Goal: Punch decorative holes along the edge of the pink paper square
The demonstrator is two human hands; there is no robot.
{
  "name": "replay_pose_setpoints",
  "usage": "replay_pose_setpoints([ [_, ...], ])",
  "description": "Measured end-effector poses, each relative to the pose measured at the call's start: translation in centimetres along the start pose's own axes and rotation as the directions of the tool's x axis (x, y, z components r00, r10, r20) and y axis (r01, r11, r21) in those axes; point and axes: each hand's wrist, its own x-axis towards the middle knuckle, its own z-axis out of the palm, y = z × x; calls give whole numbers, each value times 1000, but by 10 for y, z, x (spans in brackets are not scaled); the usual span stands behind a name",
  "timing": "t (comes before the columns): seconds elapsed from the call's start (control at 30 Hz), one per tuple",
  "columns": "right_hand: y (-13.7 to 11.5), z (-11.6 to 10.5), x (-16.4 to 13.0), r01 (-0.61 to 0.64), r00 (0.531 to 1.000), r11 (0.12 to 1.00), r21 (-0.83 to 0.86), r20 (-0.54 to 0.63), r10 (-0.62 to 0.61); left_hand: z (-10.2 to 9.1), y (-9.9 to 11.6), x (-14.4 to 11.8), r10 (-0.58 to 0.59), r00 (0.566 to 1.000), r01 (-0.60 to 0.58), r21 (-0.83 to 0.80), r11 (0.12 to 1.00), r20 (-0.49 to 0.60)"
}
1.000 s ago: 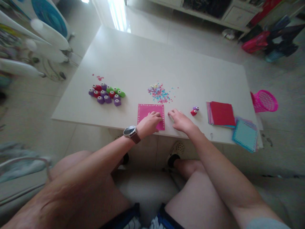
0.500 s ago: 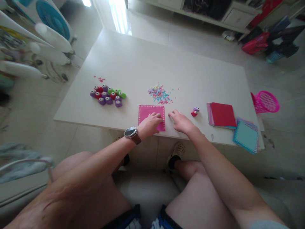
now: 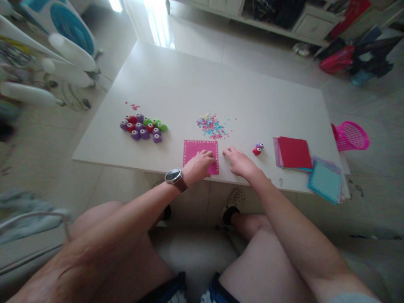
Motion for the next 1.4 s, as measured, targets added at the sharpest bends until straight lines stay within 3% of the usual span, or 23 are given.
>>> replay_pose_setpoints([
  [1.4,-5,-3,-1,-35,999,999,-15,6,36,0,1,0,-7,1000,7,6,1000,-1],
])
